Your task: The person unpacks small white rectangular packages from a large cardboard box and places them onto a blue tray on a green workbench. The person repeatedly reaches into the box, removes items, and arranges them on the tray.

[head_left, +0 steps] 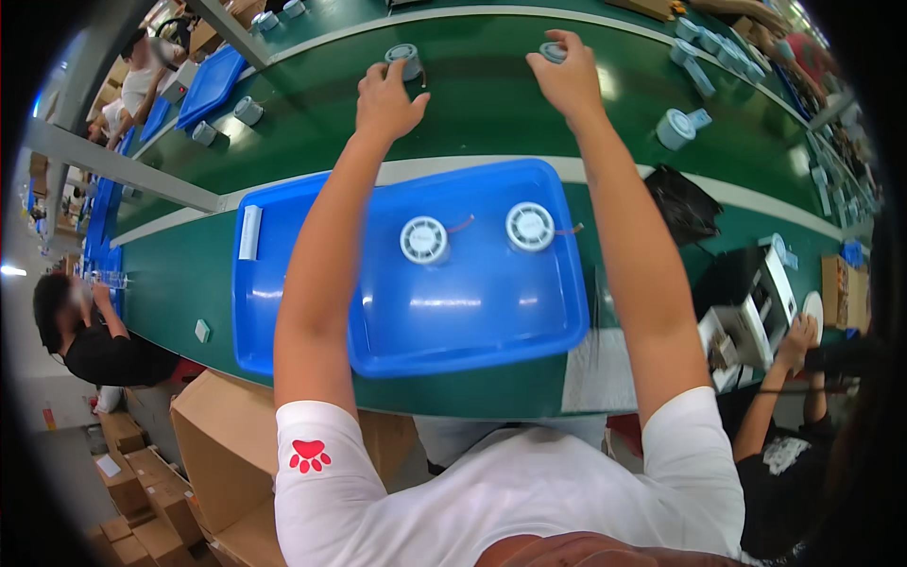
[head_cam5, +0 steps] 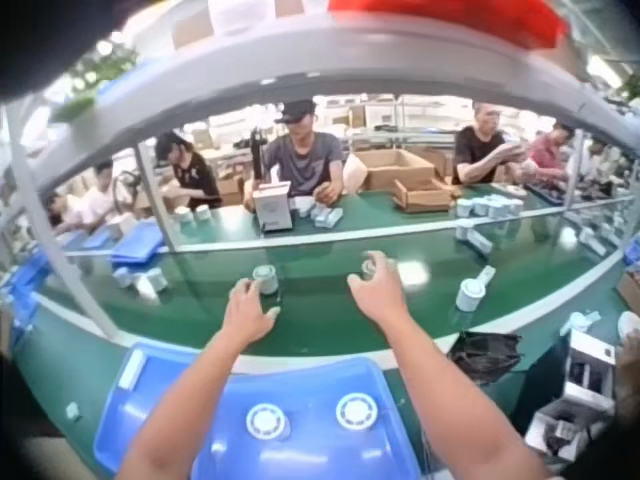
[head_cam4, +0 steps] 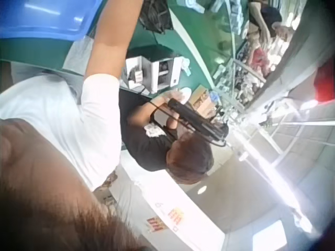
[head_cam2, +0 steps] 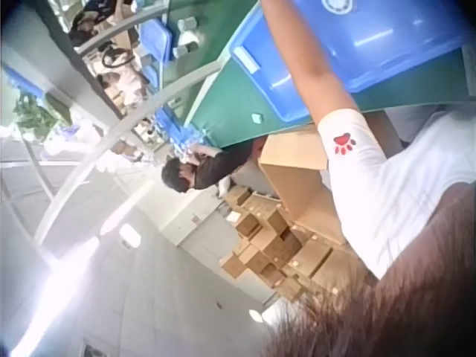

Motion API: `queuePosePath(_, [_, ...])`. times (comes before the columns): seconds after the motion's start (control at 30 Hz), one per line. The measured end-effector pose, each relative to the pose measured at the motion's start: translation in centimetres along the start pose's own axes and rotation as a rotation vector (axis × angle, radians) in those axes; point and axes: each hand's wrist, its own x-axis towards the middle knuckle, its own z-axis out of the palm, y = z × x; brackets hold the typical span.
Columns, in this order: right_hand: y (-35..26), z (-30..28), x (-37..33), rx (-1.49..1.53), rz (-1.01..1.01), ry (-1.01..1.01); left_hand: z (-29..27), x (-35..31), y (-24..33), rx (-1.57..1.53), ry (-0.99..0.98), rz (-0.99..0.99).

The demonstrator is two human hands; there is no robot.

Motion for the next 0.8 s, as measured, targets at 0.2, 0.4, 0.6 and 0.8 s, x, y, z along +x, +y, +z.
queuePosePath(0.2, [7.6,6.1,10.2,-0.669,0.067,0.022,4.9,13.4,-4.2,0.133,0.117,-0.003])
queuePosePath(0.4, [4.3,5.8,8.1,-0.479,-0.155,-0.159,3.6,13.2,-6.5,-0.064,-0.005,0.011])
queuePosePath(0.6, [-7.7,0.5,-2.8,0.082,-0.308,-0.878,-10.8,-1.3,-2.6,-0.068,-0.007,0.217])
queuePosePath(0.8, [-9.9,-1.9,-11.3,-0.253,-0.453,-0.911,-13.5,-15.2,-1.3,0.034,-0.234,0.072])
